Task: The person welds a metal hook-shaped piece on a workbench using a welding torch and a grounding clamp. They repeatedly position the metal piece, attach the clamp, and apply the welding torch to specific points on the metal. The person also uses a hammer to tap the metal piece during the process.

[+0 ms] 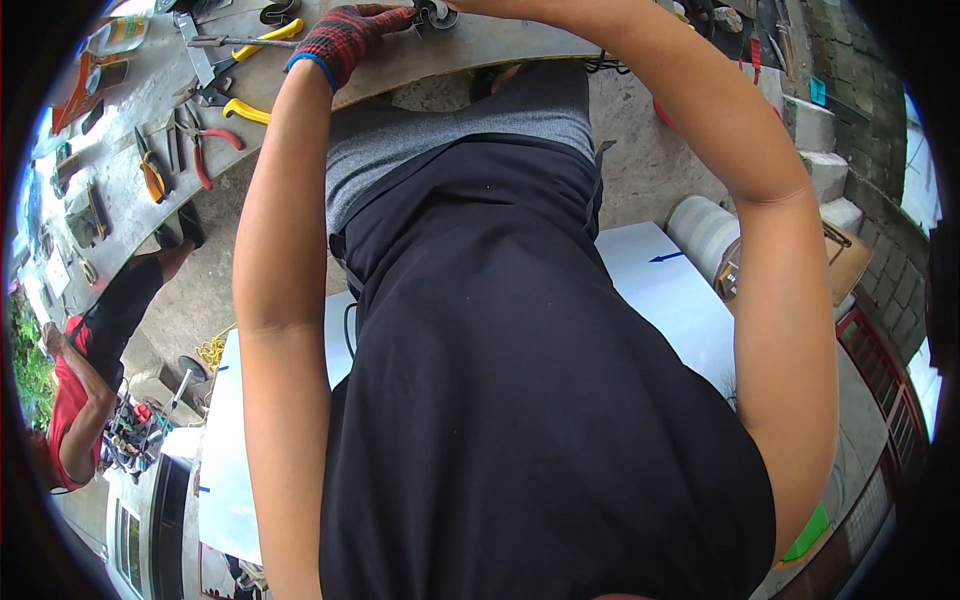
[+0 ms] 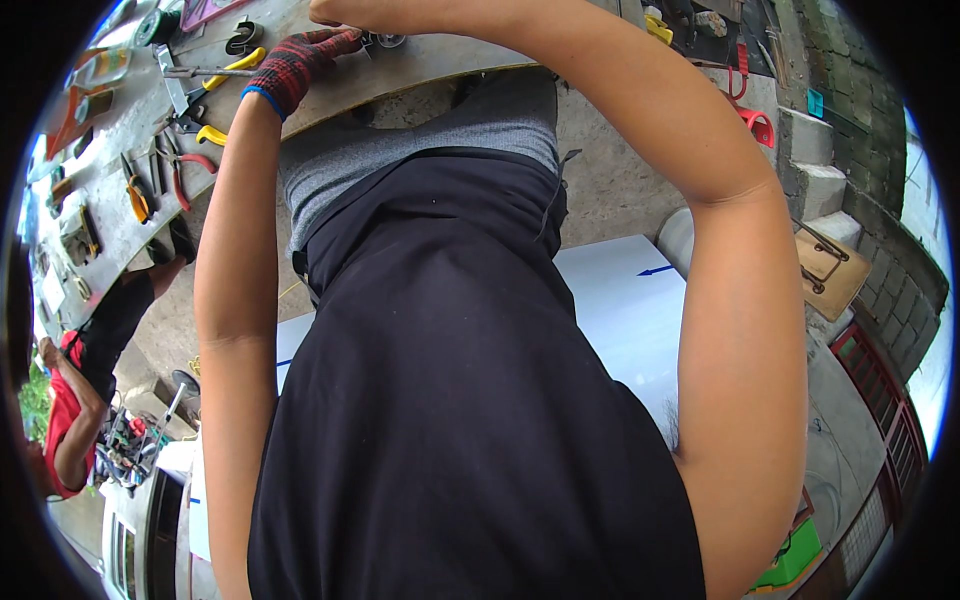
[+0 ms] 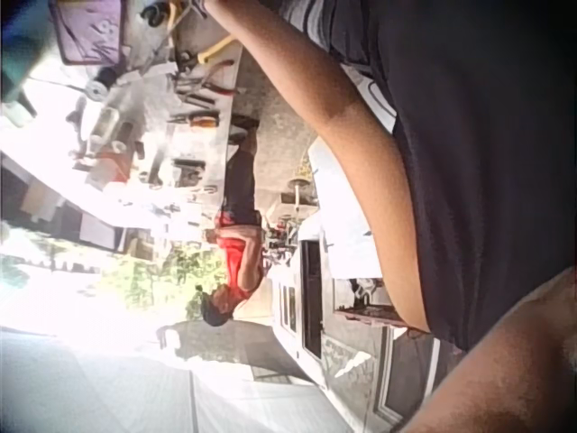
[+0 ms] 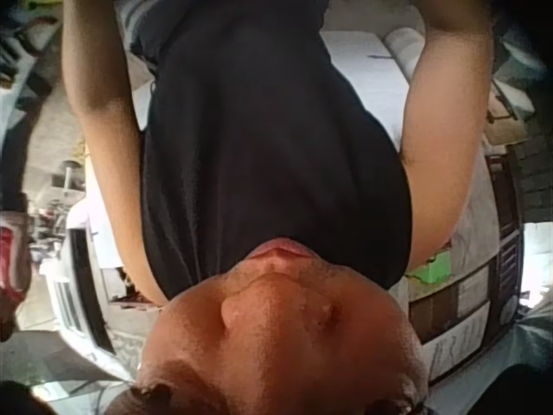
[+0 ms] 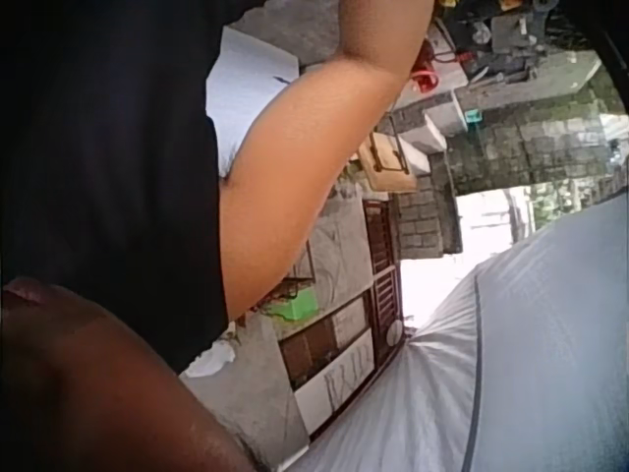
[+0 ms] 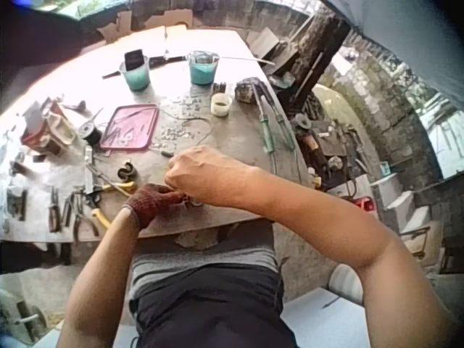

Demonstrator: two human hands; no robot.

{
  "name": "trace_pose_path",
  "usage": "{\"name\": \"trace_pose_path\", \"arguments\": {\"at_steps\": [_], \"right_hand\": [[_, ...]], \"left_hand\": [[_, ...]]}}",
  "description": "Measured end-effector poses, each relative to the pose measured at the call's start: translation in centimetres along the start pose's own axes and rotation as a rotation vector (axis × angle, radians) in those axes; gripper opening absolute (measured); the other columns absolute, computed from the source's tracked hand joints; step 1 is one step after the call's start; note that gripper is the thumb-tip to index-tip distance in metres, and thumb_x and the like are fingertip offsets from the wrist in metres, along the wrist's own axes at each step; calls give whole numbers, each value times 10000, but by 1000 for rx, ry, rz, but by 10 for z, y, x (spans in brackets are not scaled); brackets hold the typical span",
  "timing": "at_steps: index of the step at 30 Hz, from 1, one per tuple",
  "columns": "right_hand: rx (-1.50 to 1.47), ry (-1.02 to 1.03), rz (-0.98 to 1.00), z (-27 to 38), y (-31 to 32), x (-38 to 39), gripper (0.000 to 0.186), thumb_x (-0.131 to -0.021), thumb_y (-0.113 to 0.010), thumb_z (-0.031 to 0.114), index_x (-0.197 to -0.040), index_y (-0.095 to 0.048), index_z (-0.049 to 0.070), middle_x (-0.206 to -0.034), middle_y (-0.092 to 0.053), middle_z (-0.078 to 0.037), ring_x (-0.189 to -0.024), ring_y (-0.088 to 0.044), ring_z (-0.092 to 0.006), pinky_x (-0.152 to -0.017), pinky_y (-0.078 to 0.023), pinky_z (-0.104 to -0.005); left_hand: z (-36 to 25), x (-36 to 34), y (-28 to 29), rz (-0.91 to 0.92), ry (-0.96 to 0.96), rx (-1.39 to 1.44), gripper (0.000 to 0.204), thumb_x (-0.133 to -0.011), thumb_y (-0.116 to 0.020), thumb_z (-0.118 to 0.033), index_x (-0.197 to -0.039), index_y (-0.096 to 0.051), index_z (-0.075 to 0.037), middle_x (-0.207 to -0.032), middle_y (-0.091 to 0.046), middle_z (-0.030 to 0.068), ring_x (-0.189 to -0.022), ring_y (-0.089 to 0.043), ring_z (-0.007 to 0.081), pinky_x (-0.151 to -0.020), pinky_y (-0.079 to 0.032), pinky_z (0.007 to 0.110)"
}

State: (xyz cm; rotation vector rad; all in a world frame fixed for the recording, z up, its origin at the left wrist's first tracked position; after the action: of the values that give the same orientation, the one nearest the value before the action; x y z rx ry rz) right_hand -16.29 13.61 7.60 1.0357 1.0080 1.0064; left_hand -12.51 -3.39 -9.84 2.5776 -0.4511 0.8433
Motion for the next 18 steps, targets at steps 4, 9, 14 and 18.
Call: {"name": "trace_pose_path", "arguments": {"at_steps": [4,9,14,18], "right_hand": [[-16,20,-7,-2,-1,-1,82,-804,-658,91,-790,-705,25,-844,-708,-159,-854,-719,-341,-773,-573,-433],[-37,-6,-13,-5,1,2,71,-799,-647,59,-796,-705,18,-853,-709,-153,-867,-717,-344,-770,-571,-434],[-37,-54,5,-3,7,1,85,-806,-641,57,-808,-712,11,-859,-715,-160,-874,-722,-346,-766,-572,-433],[37,-21,41,0,3,-4,112,-818,-646,92,-820,-723,10,-864,-724,-172,-877,-731,-345,-769,-573,-435]], "left_hand": [[7,-4,2,-5,-2,5,482,-923,-736,-519,-1238,-774,-155,-1164,-764,-23,-1042,-603,164,-1041,-418,357],[10,-6,2,-2,10,10,472,-920,-742,-517,-1230,-780,-163,-1170,-760,-15,-1076,-598,170,-1050,-413,364],[12,-8,3,-5,3,11,472,-917,-742,-525,-1222,-785,-167,-1166,-756,0,-1082,-598,177,-1054,-410,372],[6,-4,3,-6,7,-44,465,-926,-728,-526,-1231,-782,-179,-1160,-758,11,-1069,-605,181,-1045,-416,372]]}}
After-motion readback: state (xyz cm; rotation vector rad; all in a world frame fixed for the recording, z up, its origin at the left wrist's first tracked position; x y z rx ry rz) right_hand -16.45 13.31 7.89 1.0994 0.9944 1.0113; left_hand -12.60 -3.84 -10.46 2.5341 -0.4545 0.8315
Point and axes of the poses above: each hand's wrist, its own x-axis away from the middle knuckle, its own y-axis out of the back of the hand, z = x × y, the point moved 4 cm from there along -x, towards the middle knuckle
